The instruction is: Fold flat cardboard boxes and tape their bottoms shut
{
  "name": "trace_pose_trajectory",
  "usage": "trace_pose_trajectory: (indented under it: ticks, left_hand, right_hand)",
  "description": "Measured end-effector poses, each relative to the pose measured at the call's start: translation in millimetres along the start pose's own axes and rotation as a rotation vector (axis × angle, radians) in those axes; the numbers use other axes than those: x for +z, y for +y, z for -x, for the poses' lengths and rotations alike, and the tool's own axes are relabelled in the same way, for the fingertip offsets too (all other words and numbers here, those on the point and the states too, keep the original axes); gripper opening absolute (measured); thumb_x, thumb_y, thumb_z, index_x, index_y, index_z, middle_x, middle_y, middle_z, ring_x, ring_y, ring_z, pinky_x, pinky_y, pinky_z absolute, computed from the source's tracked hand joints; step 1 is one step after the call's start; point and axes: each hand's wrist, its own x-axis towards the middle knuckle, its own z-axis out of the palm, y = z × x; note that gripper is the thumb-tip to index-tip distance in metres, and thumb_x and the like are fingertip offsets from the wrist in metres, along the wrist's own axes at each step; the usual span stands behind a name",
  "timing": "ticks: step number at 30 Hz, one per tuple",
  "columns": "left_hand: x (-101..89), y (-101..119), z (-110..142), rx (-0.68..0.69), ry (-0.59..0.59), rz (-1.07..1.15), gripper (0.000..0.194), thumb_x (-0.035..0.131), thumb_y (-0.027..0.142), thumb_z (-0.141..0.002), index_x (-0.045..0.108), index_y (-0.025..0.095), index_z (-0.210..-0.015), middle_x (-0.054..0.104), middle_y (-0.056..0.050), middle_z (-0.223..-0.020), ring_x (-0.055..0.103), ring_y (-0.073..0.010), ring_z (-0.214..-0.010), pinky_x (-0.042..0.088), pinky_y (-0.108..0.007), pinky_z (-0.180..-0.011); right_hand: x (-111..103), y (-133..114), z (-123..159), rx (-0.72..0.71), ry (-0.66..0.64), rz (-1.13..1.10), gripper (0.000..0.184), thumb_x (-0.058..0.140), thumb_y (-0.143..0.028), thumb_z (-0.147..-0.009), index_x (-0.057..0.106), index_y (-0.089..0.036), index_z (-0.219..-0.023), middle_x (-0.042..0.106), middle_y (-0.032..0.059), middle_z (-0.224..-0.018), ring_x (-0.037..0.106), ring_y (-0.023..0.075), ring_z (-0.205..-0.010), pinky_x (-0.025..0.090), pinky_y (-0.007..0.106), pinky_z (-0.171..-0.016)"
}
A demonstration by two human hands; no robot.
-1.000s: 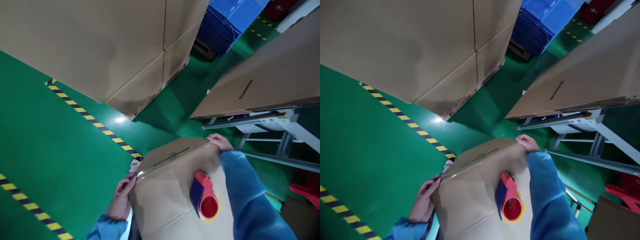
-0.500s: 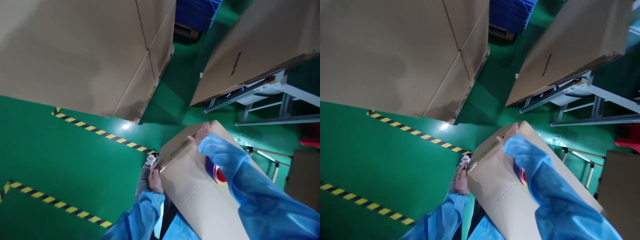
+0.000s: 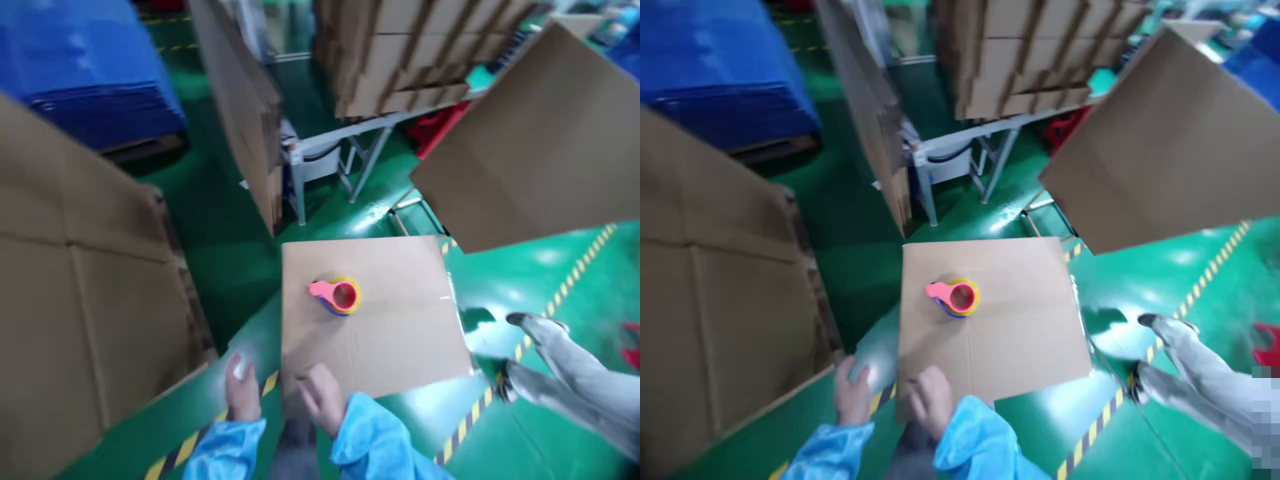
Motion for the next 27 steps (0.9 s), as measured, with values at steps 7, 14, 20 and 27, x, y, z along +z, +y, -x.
trace_pose_trajectory:
  ticks: [7,14,20,27]
  left_hand:
    - [167.5,239.3,-32.5,0.717,-0.552,0.059,0.041,0.06,0.048,-0.089,0.063,0.02,-0.119,0.067,-0.01,-0.121,0.065,-0.0237,-0.115,0.049,-0.034,-0.108]
    - [430.7,355.7,34.9,0.784,-1.03,-0.322,0.074,0.08,0.046,-0.068,0.058,0.012,-0.131,0.06,-0.018,-0.138,0.053,-0.03,-0.133,0.038,-0.042,-0.117]
    - [538.2,387.3,57.1,0.357,-1.369,-0.649,0.098,0.092,0.063,-0.046,0.061,0.02,-0.129,0.071,-0.011,-0.119,0.067,-0.0329,-0.106,0.05,-0.054,-0.102]
    - [561.1,407.9,73.6,0.204,-1.487,-0.764,0.099,0.098,0.055,-0.03,0.066,0.022,-0.117,0.061,-0.011,-0.137,0.06,-0.0347,-0.116,0.04,-0.058,-0.111]
  right_hand:
    - [-199.1,132.4,68.7,0.821,1.359,-0.164,0.049,0.057,-0.065,-0.083,0.058,-0.019,-0.101,0.064,0.0098,-0.094,0.061,0.0247,-0.088,0.053,0.04,-0.082]
    - [-252.2,218.7,93.0,1.109,1.674,-0.489,0.079,0.066,-0.071,-0.067,0.052,-0.013,-0.119,0.061,0.0203,-0.118,0.062,0.0295,-0.105,0.053,0.044,-0.092]
    - [-260.5,205.3,83.9,1.08,1.565,-0.751,0.06,0.061,-0.065,-0.081,0.06,-0.02,-0.121,0.066,0.0113,-0.124,0.062,0.0256,-0.113,0.053,0.037,-0.096]
    - [-275.2,209.0,103.1,0.906,1.387,-0.777,0.043,0.064,-0.052,-0.086,0.064,-0.023,-0.117,0.064,0.0097,-0.128,0.057,0.0263,-0.122,0.047,0.042,-0.105]
